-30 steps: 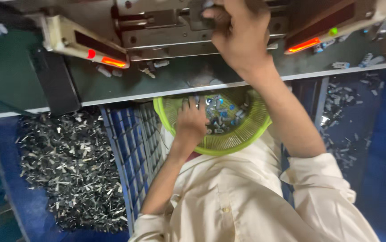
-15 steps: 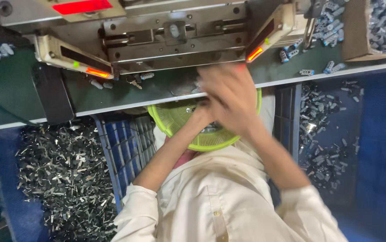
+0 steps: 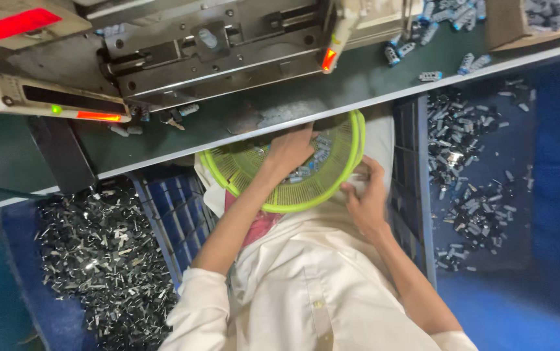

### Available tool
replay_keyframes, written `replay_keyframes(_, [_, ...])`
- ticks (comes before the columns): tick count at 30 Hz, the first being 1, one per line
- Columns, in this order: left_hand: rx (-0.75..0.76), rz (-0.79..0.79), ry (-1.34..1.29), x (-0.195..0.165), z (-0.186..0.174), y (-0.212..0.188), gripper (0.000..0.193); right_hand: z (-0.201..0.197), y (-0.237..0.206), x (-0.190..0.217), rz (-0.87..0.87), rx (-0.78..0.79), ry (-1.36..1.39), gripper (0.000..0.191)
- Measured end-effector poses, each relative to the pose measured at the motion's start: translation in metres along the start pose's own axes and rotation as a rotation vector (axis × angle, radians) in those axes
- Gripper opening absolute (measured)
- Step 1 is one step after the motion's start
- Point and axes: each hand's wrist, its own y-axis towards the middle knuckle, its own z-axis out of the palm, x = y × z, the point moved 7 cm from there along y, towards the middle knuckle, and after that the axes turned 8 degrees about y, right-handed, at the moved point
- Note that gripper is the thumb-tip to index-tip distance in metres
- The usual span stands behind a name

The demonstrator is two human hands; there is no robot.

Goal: The person repeatedly picks small cylindrical components from a green basket and inserts them into a machine slot. The person handles the parts one at a time, placing each into the machine and returning to the basket for the next item.

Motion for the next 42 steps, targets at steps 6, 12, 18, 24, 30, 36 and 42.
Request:
replay_keyframes(6, [-0.587,0.553,0.113,-0.034,-0.003,-0.065,0.057,-0.005,0.01,0.012,-0.052,-0.111,-0.041,0.061])
replay_keyframes(12, [-0.418,0.174,-0.023,0.048,-0.003,-0.098,0.037,0.011,0.016,0.049,-0.149,0.145,-0.269,0.032])
replay_keyframes(18, [-0.264,-0.036,0.244,0.075,0.012,-0.08,0.037,0.089,0.069,0.036,-0.312,0.483,-0.584,0.069])
replay_keyframes(24, [-0.504,0.038,0.094,0.065,0.013,-0.075,0.05,0.122,0.06,0.015,-0.245,0.843,-0.692,0.043])
replay_keyframes(30, [-0.467,0.249,0.13,0.047,0.013,-0.089,0.021,0.08,0.047,0.02,-0.142,0.725,-0.755,0.034])
replay_keyframes(36, [-0.27,0.029,0.13,0.065,0.013,-0.091,0.036,0.094,0.037,-0.005,-0.068,0.824,-0.876,0.063])
replay_keyframes(42, [-0.152,0.137,0.196,0.057,0.026,-0.086,0.031,0.114,0.028,0.004,-0.055,0.824,-0.492,0.073])
